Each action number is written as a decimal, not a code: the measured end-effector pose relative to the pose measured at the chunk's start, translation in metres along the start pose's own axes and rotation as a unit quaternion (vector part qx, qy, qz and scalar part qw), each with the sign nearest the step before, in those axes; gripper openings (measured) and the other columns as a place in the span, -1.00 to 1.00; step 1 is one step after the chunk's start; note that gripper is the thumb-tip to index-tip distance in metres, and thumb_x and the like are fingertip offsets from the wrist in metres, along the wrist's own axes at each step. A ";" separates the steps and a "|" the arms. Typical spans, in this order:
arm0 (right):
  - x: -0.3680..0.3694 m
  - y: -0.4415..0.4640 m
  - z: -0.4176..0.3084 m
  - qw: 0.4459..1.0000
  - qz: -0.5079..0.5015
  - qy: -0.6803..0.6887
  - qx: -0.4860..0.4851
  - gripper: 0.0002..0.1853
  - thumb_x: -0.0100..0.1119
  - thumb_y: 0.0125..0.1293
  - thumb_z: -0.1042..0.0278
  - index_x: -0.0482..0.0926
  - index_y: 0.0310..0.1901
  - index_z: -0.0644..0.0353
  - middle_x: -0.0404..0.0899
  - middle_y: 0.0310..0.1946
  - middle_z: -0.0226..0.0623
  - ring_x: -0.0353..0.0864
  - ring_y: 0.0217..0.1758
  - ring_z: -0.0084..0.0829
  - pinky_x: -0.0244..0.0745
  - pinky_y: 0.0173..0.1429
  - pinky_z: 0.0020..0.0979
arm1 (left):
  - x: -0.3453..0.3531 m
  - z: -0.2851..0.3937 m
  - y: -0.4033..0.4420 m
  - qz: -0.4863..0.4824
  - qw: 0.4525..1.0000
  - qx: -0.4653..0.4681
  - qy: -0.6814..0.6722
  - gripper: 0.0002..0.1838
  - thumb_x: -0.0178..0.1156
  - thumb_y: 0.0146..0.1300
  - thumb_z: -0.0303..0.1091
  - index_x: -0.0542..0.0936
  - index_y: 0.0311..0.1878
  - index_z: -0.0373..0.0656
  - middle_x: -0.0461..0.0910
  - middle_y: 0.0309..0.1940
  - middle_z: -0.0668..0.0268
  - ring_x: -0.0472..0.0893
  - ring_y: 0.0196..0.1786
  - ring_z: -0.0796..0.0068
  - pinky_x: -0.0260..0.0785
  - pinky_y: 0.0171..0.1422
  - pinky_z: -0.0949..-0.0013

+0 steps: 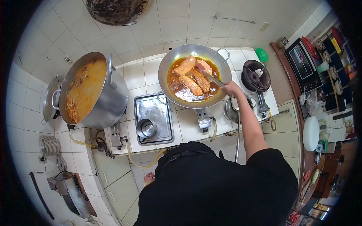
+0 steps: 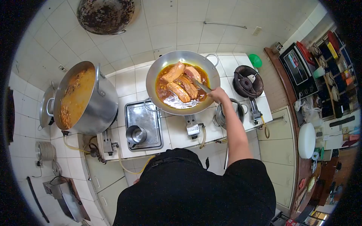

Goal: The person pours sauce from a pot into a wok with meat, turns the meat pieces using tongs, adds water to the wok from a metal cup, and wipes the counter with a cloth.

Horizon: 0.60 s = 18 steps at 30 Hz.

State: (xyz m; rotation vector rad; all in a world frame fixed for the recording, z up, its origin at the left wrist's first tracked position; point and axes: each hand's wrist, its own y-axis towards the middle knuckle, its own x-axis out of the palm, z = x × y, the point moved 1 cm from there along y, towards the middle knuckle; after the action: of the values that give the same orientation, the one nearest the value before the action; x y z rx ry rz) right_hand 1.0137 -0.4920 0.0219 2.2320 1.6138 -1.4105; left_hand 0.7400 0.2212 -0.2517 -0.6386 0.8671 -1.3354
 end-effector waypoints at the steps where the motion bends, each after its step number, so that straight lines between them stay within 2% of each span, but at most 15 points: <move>1: -0.003 0.010 -0.001 0.997 -0.048 0.049 0.030 -0.73 0.24 0.00 0.24 0.59 -0.29 0.22 0.54 -0.62 -0.24 0.55 -0.59 -0.47 0.45 -0.51 -0.40 | -0.003 -0.017 0.014 0.005 1.000 -0.013 0.008 -0.76 0.17 0.20 -0.41 0.53 -0.08 -0.28 0.56 -0.46 0.23 0.52 -0.52 0.46 0.36 -0.53 0.46; 3: -0.013 0.018 -0.008 0.974 -0.135 0.160 0.084 -0.81 0.23 0.06 0.27 0.55 -0.37 0.21 0.51 -0.65 -0.25 0.49 -0.66 -0.49 0.35 -0.65 -0.39 | -0.006 -0.009 0.008 0.001 1.000 -0.019 -0.009 -0.76 0.17 0.21 -0.41 0.52 -0.07 -0.27 0.55 -0.47 0.24 0.49 -0.55 0.48 0.34 -0.56 0.47; 6: -0.015 0.045 -0.002 0.959 -0.181 0.170 0.139 -0.79 0.24 0.06 0.26 0.54 -0.34 0.21 0.50 -0.66 -0.27 0.49 -0.66 -0.49 0.37 -0.63 -0.39 | -0.002 0.015 -0.013 -0.001 0.998 -0.029 -0.054 -0.75 0.17 0.21 -0.41 0.51 -0.06 -0.27 0.54 -0.50 0.26 0.45 -0.61 0.51 0.31 -0.59 0.47; 7: -0.013 0.052 -0.002 0.964 -0.180 0.144 0.131 -0.74 0.25 0.03 0.28 0.58 -0.27 0.24 0.53 -0.62 -0.26 0.48 -0.67 -0.48 0.39 -0.60 -0.41 | 0.000 0.021 -0.021 -0.002 0.997 -0.034 -0.067 -0.75 0.17 0.21 -0.41 0.51 -0.06 -0.27 0.53 -0.51 0.26 0.44 -0.62 0.51 0.30 -0.60 0.47; 10: 0.002 0.052 -0.011 0.995 -0.055 -0.063 -0.061 -0.65 0.26 -0.03 0.30 0.60 -0.16 0.20 0.57 -0.54 -0.29 0.52 -0.61 -0.47 0.47 -0.48 -0.42 | 0.004 0.026 -0.026 -0.023 0.996 -0.022 -0.087 -0.74 0.17 0.21 -0.40 0.50 -0.05 -0.26 0.51 -0.53 0.28 0.39 -0.68 0.54 0.27 -0.64 0.47; 11: 0.007 0.039 -0.017 0.993 -0.026 -0.087 -0.072 -0.69 0.18 -0.03 0.32 0.64 -0.19 0.14 0.62 -0.48 -0.22 0.61 -0.49 -0.35 0.54 -0.34 -0.37 | 0.004 0.024 -0.023 -0.017 0.997 -0.021 -0.070 -0.74 0.17 0.21 -0.40 0.50 -0.05 -0.25 0.52 -0.52 0.28 0.41 -0.67 0.54 0.28 -0.64 0.47; 14: 0.022 0.029 -0.025 0.933 0.156 -0.299 -0.126 -0.77 0.13 0.05 0.27 0.63 -0.29 0.19 0.63 -0.41 -0.10 0.64 -0.40 -0.17 0.56 -0.32 -0.25 | 0.012 0.034 -0.023 -0.001 1.000 -0.004 -0.008 -0.73 0.18 0.20 -0.38 0.51 -0.04 -0.24 0.55 -0.49 0.28 0.47 -0.64 0.52 0.32 -0.62 0.47; 15: 0.018 0.006 -0.043 0.919 0.154 -0.340 -0.124 -0.79 0.05 0.10 0.33 0.59 -0.29 0.23 0.62 -0.33 -0.05 0.64 -0.35 -0.12 0.56 -0.29 -0.22 | 0.013 0.034 -0.020 0.001 1.000 0.010 0.022 -0.72 0.19 0.20 -0.37 0.51 -0.04 -0.23 0.56 -0.48 0.27 0.49 -0.62 0.51 0.34 -0.61 0.47; 18: 0.020 0.003 -0.039 0.865 0.185 -0.424 -0.195 -0.79 0.01 0.15 0.36 0.54 -0.23 0.24 0.61 -0.35 -0.06 0.64 -0.38 -0.13 0.56 -0.35 -0.18 | 0.017 0.040 -0.019 0.028 0.997 0.016 0.065 -0.71 0.19 0.19 -0.36 0.51 -0.03 -0.22 0.58 -0.45 0.25 0.54 -0.59 0.50 0.38 -0.58 0.46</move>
State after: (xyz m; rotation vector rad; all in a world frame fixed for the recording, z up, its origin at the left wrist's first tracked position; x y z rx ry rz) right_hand 1.0411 -0.4592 0.0298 1.2831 0.9728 -1.4573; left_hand 0.7628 0.1981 -0.2172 -0.5033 0.9602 -1.3493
